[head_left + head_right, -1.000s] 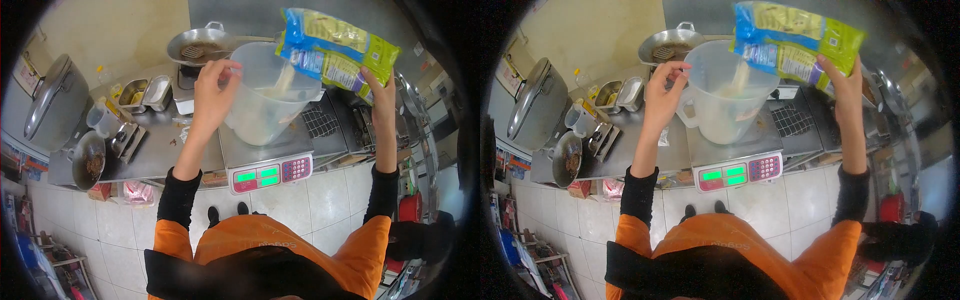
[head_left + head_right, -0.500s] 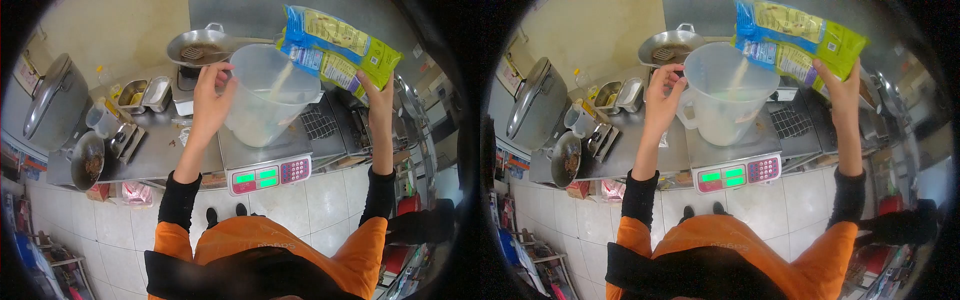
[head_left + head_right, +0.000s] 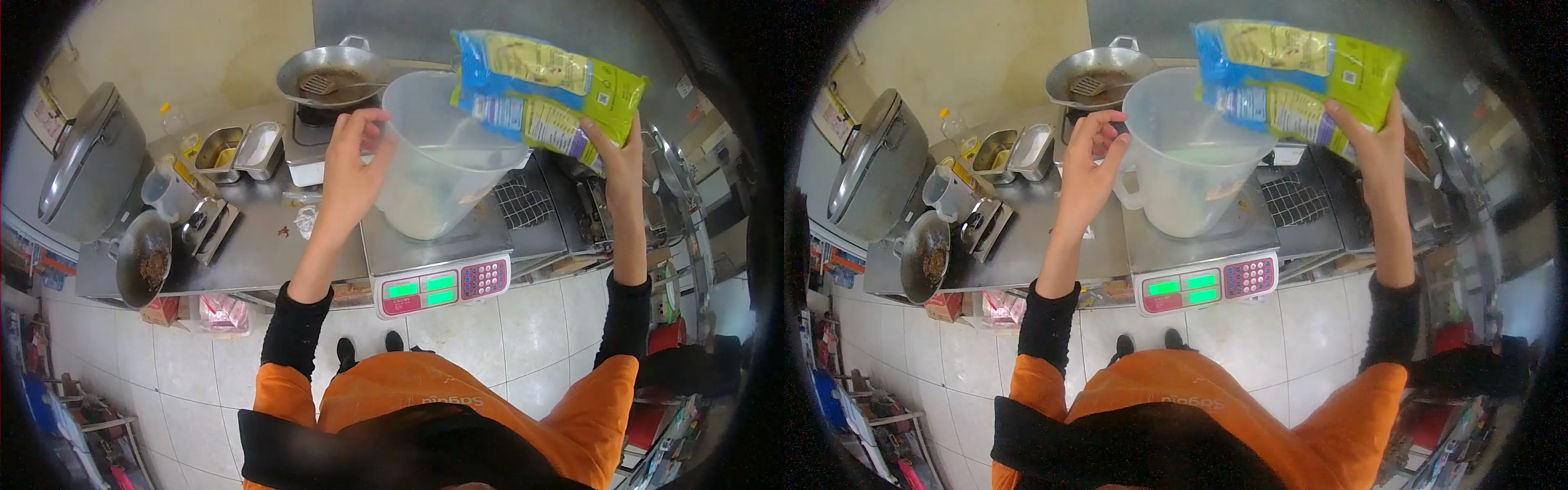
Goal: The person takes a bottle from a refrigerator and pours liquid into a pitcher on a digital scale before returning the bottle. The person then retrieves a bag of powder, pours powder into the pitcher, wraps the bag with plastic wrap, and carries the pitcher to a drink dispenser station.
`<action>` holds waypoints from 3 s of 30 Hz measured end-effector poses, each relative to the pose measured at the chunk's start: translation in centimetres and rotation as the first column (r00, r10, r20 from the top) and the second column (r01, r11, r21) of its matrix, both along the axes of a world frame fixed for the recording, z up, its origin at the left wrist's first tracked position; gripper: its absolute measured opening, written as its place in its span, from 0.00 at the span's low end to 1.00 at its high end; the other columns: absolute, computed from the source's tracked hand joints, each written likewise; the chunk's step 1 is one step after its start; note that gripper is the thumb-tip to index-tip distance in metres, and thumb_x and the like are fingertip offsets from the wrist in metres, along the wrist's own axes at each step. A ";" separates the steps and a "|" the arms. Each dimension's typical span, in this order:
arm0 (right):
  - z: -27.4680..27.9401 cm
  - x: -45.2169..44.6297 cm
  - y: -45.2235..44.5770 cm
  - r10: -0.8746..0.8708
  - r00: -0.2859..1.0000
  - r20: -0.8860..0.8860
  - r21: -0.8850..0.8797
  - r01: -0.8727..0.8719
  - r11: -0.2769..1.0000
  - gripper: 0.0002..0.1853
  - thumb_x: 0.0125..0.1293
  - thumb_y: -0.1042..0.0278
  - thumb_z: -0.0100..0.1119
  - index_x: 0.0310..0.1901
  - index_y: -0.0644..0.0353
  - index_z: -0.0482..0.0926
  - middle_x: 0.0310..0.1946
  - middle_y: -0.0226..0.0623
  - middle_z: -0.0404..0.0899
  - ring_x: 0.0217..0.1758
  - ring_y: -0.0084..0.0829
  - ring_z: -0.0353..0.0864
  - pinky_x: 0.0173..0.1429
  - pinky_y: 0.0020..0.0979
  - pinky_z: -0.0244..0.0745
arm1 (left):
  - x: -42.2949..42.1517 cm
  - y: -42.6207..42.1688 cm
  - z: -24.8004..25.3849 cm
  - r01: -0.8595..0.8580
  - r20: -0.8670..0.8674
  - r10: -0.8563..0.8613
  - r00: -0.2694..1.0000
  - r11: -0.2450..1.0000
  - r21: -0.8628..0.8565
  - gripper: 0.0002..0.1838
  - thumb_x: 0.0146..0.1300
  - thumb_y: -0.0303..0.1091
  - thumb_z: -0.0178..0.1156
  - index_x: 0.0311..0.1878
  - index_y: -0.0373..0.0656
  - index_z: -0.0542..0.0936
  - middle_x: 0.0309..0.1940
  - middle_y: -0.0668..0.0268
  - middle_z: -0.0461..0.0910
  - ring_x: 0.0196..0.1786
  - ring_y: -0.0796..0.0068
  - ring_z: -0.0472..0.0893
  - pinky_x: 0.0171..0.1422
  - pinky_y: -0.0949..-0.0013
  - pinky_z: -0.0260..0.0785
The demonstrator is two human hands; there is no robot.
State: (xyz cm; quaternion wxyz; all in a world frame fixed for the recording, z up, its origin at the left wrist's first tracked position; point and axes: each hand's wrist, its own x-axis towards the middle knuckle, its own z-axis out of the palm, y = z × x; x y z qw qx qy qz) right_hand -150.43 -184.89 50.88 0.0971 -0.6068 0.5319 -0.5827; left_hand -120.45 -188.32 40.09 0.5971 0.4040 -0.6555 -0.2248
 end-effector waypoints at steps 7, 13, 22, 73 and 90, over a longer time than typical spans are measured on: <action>0.0 0.3 -0.1 -0.021 0.998 -0.054 0.046 0.023 0.999 0.27 0.54 0.66 0.66 0.54 0.62 0.66 0.47 0.44 0.75 0.50 0.31 0.75 0.55 0.31 0.68 | 0.0 0.1 -0.4 0.017 -0.007 -0.017 1.000 1.000 0.013 0.14 0.56 0.27 0.58 0.47 0.43 0.75 0.34 0.69 0.68 0.32 0.82 0.71 0.41 0.76 0.65; -0.6 -0.2 -1.0 0.019 0.998 -0.052 0.046 -0.017 0.999 0.27 0.55 0.67 0.66 0.54 0.62 0.66 0.47 0.42 0.75 0.50 0.30 0.75 0.53 0.30 0.70 | 0.0 0.2 -0.9 0.035 -0.033 -0.034 0.999 0.999 0.028 0.20 0.56 0.26 0.58 0.53 0.40 0.70 0.33 0.70 0.67 0.29 0.84 0.70 0.37 0.77 0.64; -0.3 0.8 -1.9 0.098 0.994 0.052 0.001 -0.098 0.995 0.26 0.56 0.67 0.65 0.55 0.61 0.66 0.46 0.39 0.76 0.48 0.26 0.76 0.51 0.27 0.70 | 0.2 0.2 -1.2 0.035 -0.028 -0.034 0.999 0.999 0.015 0.22 0.56 0.25 0.59 0.55 0.40 0.69 0.33 0.71 0.67 0.27 0.86 0.68 0.34 0.80 0.62; -2.4 -1.4 -1.6 0.065 0.810 0.583 0.164 -0.195 0.967 0.21 0.59 0.57 0.62 0.50 0.56 0.71 0.39 0.33 0.78 0.39 0.23 0.79 0.33 0.27 0.77 | 0.3 2.3 0.5 -0.044 -0.257 0.020 0.966 0.995 -0.086 0.15 0.58 0.25 0.56 0.49 0.42 0.71 0.28 0.72 0.71 0.33 0.82 0.70 0.42 0.75 0.64; 1.1 0.1 -3.5 0.096 0.988 -0.121 0.087 -0.086 0.992 0.28 0.56 0.66 0.65 0.56 0.64 0.65 0.46 0.41 0.75 0.48 0.28 0.76 0.51 0.29 0.72 | 0.8 3.4 0.1 -0.069 -0.266 0.045 0.963 0.994 -0.084 0.14 0.58 0.25 0.56 0.49 0.41 0.71 0.28 0.72 0.71 0.32 0.83 0.69 0.42 0.76 0.63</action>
